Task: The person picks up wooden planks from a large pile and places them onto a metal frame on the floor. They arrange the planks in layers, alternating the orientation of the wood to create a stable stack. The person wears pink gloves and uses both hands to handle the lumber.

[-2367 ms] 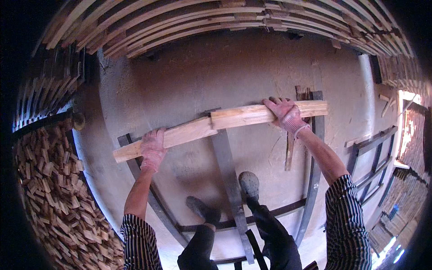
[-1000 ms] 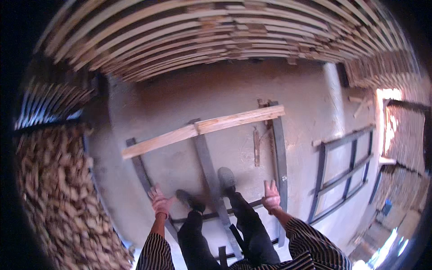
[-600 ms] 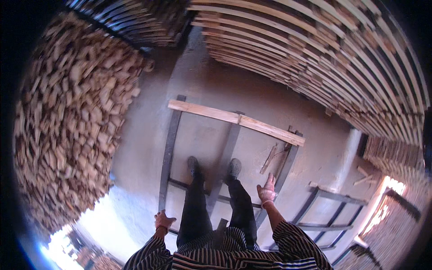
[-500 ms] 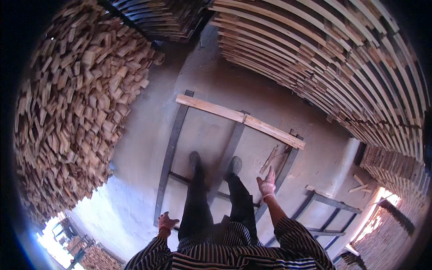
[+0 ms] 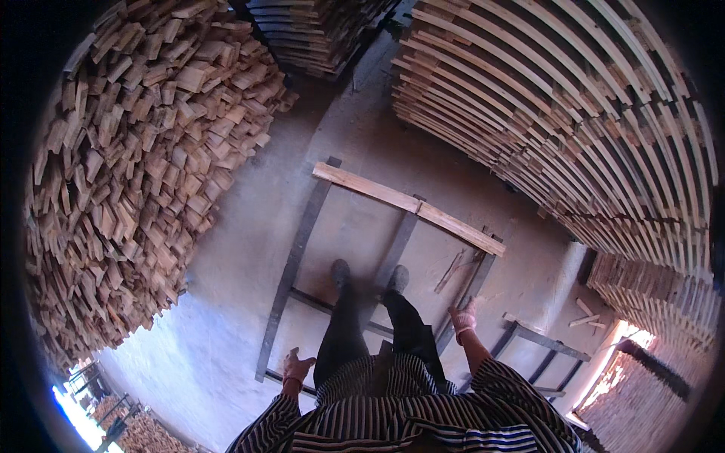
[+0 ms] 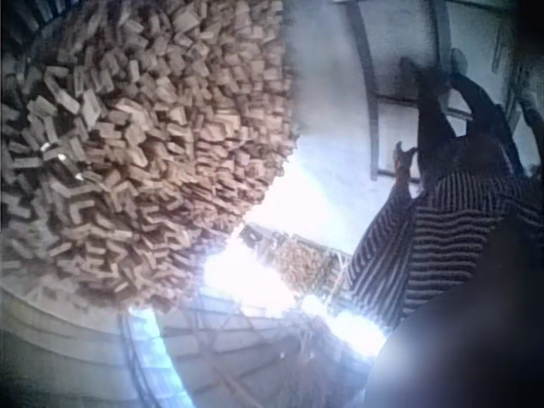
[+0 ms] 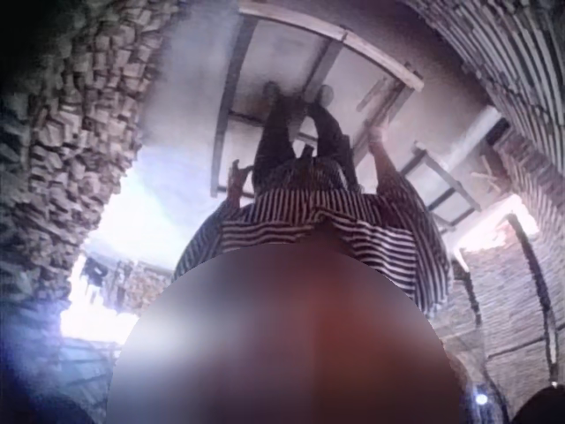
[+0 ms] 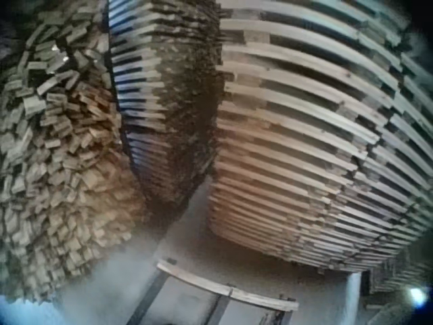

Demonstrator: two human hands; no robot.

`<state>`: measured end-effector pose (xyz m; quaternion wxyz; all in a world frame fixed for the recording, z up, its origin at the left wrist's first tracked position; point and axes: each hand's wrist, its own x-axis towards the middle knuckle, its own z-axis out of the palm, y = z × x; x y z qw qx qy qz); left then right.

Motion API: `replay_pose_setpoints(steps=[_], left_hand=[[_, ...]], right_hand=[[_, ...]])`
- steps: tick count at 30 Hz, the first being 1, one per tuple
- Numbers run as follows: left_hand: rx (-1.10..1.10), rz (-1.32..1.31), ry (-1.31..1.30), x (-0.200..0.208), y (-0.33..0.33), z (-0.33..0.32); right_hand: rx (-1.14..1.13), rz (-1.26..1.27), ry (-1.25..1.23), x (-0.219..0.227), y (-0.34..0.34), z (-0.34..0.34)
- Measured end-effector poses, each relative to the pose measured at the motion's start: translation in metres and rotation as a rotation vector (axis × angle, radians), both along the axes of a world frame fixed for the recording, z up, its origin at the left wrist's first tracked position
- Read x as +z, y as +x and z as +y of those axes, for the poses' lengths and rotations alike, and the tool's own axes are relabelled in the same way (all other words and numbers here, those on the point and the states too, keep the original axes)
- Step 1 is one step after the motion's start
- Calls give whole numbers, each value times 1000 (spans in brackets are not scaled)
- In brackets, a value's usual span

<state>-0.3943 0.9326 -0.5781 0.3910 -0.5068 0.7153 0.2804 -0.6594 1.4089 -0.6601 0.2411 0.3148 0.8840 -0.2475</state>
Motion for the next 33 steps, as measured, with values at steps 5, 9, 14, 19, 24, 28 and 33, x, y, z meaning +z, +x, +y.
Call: replay_pose_setpoints(steps=[5, 9, 14, 19, 24, 28, 33], left_hand=[[81, 101, -10, -4, 0, -46], [126, 102, -46, 2, 16, -63], [252, 60, -60, 13, 55, -14], [450, 56, -17, 42, 118, 87], [645, 34, 125, 48, 173, 187], [781, 39, 234, 67, 220, 247], [722, 17, 199, 62, 187, 292]], right_hand=[[7, -117, 24, 20, 24, -19], [16, -183, -111, 19, 27, -39], [166, -159, -193, -9, 9, -43], [321, 50, -365, -35, -28, -20], [296, -72, -412, -23, -80, 19], [405, -246, -324, -55, -85, 73], [366, -363, -158, -48, -102, 41]])
